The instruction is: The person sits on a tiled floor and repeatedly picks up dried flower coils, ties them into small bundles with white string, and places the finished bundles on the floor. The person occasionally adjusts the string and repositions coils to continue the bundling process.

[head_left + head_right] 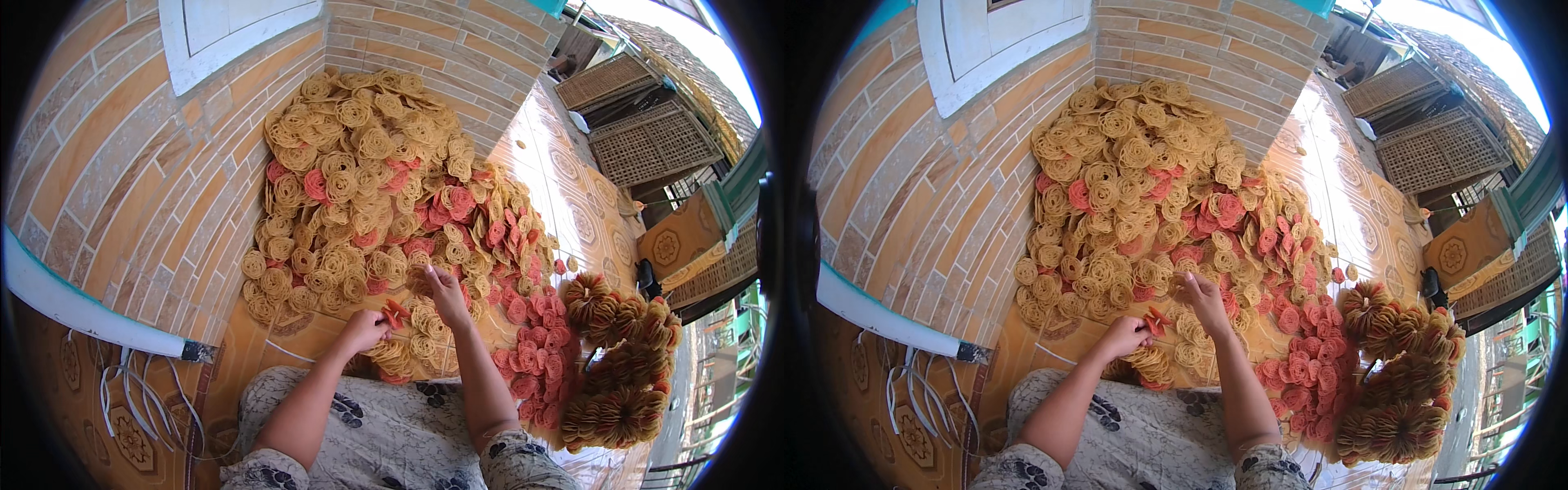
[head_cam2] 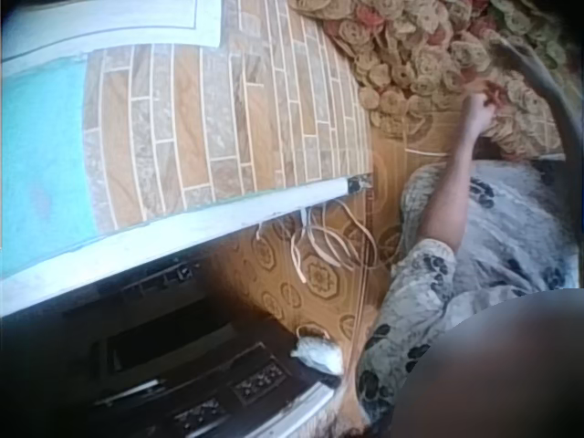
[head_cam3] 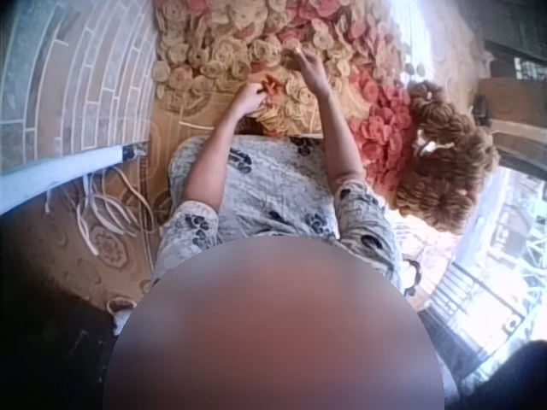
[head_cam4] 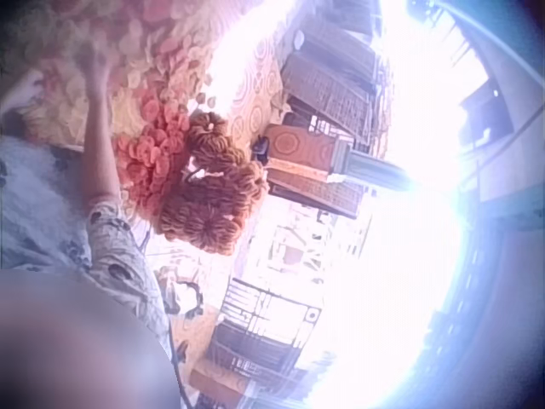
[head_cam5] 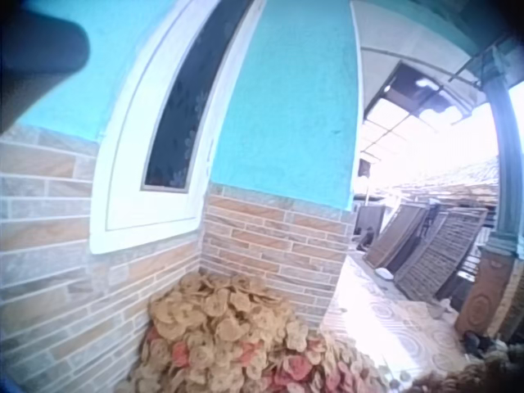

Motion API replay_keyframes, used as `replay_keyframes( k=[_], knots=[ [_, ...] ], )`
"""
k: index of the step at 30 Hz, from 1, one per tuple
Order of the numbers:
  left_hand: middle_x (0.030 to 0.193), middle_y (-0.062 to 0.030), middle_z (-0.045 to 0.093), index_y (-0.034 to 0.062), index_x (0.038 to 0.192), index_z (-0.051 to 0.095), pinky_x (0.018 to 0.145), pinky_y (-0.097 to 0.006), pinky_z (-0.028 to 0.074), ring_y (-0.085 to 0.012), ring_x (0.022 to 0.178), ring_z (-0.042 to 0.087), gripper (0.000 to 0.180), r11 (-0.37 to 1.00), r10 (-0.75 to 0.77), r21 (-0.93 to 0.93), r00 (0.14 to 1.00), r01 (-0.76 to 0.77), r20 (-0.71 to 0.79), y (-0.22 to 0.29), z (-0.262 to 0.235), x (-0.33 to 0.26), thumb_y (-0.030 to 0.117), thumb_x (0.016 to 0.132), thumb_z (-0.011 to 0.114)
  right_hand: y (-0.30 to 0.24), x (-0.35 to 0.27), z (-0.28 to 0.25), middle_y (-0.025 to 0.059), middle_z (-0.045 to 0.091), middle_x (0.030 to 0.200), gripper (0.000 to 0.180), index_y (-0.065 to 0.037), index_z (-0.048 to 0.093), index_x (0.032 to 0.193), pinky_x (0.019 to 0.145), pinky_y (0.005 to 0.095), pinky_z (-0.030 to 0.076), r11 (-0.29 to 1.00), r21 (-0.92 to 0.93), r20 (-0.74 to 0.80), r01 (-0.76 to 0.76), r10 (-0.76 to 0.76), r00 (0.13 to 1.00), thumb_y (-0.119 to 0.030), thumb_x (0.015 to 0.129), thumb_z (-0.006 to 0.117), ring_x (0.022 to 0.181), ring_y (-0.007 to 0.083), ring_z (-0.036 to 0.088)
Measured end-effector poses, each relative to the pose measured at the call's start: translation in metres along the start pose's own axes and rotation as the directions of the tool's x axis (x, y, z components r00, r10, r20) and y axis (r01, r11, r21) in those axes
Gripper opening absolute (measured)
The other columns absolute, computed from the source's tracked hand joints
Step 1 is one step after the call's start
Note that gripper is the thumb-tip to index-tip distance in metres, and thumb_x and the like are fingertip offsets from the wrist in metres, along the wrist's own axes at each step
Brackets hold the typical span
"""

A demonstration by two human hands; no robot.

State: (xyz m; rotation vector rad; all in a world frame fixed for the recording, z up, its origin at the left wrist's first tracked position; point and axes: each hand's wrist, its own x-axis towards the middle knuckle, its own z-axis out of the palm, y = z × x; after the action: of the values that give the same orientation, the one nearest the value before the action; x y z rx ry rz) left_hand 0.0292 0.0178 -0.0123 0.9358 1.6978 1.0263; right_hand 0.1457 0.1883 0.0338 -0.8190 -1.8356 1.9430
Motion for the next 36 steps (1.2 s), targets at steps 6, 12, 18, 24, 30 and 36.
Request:
replay_keyframes(
  k=[6,12,18,24,30,36],
  knots=[
    [0.071,-0.0054,0.066,-0.0027,0.090,0.067,0.062,-0.025,0.049,-0.0097,0.062,0.059,0.020,0.998,0.031,-0.060,0.996,-0.037,-0.085,-0.002,0.001,0.002,0.014,0.091,0.057,0.022,0.026,-0.009,0.0190,0.057,0.121,0.034,-0.004,0.056,0.120,0.095,0.0396,0.043,0.678,-0.730,-0.257,0.086,-0.388,0.885,-0.026,0.094,0.054,0.110,0.0318,0.057],
    [0.071,-0.0061,0.067,-0.0012,0.092,0.068,0.060,-0.026,0.049,-0.0111,0.061,0.061,0.019,0.997,0.033,-0.062,0.993,-0.040,-0.113,-0.002,0.001,0.000,0.015,0.091,0.058,0.048,0.026,-0.015,0.0144,0.063,0.106,0.026,0.000,0.061,0.108,0.083,0.0361,0.047,0.441,-0.892,-0.107,0.100,-0.420,0.901,-0.017,0.089,0.058,0.095,0.0303,0.061],
    [0.070,-0.0069,0.067,-0.0013,0.091,0.068,0.060,-0.027,0.050,-0.0118,0.061,0.062,0.020,0.995,0.042,-0.083,0.992,-0.052,-0.120,-0.009,0.002,0.004,0.015,0.091,0.058,0.025,0.021,-0.014,0.0032,0.065,0.077,0.031,0.005,0.063,0.095,0.067,0.0270,0.046,0.877,-0.473,-0.168,0.079,-0.178,0.969,-0.024,0.097,0.052,0.073,0.0088,0.058],
    [0.070,-0.0064,0.067,-0.0015,0.091,0.068,0.060,-0.026,0.049,-0.0116,0.061,0.061,0.019,0.992,0.056,-0.107,0.993,-0.068,-0.108,-0.011,0.003,0.006,0.015,0.091,0.058,0.001,-0.002,-0.004,0.0104,0.066,0.078,0.029,0.004,0.064,0.093,0.073,0.0304,0.046,0.705,-0.657,-0.011,0.267,-0.363,0.932,-0.023,0.095,0.055,0.074,0.0186,0.060],
    [0.071,-0.0049,0.066,-0.0034,0.092,0.067,0.061,-0.026,0.048,-0.0101,0.062,0.059,0.020,0.994,0.058,-0.089,0.995,-0.065,-0.080,-0.006,0.001,0.004,0.014,0.092,0.058,0.019,0.013,-0.030,0.0156,0.062,0.098,0.027,-0.004,0.064,0.105,0.087,0.0409,0.043,0.823,-0.516,-0.026,0.237,-0.292,0.956,-0.022,0.086,0.064,0.092,0.0330,0.059],
    [0.071,-0.0063,0.067,-0.0003,0.093,0.068,0.061,-0.027,0.049,-0.0121,0.062,0.061,0.022,0.997,0.048,-0.051,0.998,-0.051,-0.051,-0.007,0.002,0.003,0.019,0.091,0.058,0.042,0.016,-0.042,0.0179,0.061,0.110,0.036,-0.004,0.063,0.109,0.079,0.0352,0.049,0.452,-0.887,-0.213,-0.093,-0.224,0.951,-0.018,0.077,0.071,0.090,0.0282,0.063]
  ],
)
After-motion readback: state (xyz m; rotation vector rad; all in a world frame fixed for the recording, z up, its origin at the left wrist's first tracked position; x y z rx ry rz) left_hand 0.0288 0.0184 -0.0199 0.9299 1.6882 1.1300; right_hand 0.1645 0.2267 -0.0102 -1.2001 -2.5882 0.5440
